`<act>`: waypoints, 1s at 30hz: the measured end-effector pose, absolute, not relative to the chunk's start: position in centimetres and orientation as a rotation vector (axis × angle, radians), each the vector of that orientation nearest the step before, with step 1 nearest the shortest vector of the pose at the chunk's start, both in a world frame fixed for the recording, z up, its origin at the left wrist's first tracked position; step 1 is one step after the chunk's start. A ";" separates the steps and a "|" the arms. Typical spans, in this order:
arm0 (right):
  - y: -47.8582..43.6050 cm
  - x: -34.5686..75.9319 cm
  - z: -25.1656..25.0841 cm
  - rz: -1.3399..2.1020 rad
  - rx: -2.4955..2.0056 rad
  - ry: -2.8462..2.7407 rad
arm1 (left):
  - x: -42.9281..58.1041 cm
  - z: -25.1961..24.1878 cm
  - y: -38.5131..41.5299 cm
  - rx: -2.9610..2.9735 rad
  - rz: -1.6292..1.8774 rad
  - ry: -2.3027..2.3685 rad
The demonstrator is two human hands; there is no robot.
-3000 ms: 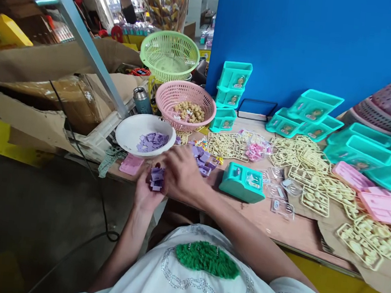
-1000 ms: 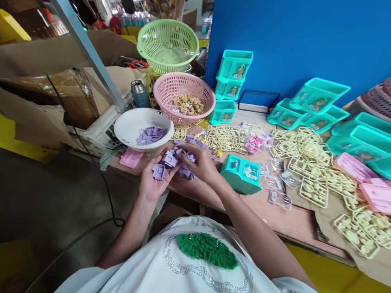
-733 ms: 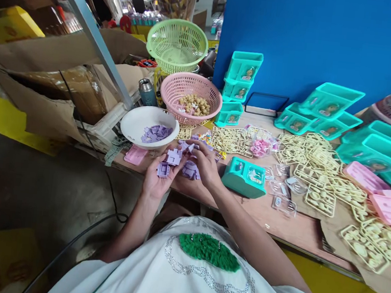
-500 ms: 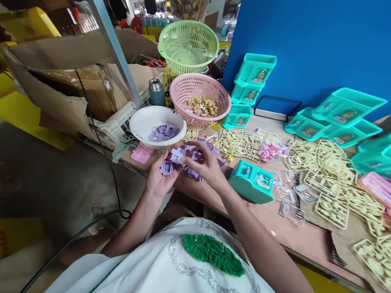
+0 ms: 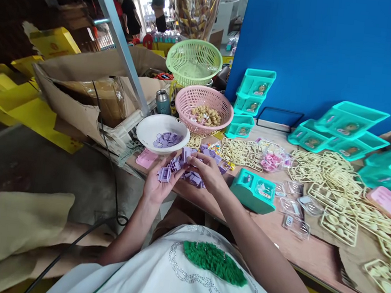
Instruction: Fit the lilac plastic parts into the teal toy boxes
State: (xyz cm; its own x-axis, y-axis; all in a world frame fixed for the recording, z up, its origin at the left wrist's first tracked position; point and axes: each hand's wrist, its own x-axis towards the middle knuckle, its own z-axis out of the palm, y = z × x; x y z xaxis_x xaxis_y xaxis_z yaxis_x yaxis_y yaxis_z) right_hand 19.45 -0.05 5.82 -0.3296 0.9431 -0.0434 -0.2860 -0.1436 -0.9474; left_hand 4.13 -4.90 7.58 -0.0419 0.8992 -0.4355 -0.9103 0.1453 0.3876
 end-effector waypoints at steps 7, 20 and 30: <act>-0.3 20.2 6.0 1.605 -0.880 -1.122 | 4.0 8.1 -5.2 -0.007 1.442 0.629; -0.5 20.6 6.0 1.537 -0.865 -1.243 | 4.1 8.9 -5.8 0.101 1.451 0.658; -1.2 19.8 5.6 1.005 -0.884 -1.674 | 3.6 8.0 -5.4 0.114 1.458 0.672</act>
State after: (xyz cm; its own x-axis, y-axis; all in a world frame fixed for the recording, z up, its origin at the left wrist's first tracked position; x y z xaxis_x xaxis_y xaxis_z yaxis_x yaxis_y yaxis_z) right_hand 19.83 -1.20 5.59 -0.2794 0.8909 0.3580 0.1024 0.3984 -0.9115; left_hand 3.60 -5.36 7.97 -0.0333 0.9359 -0.3506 -0.8743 0.1427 0.4640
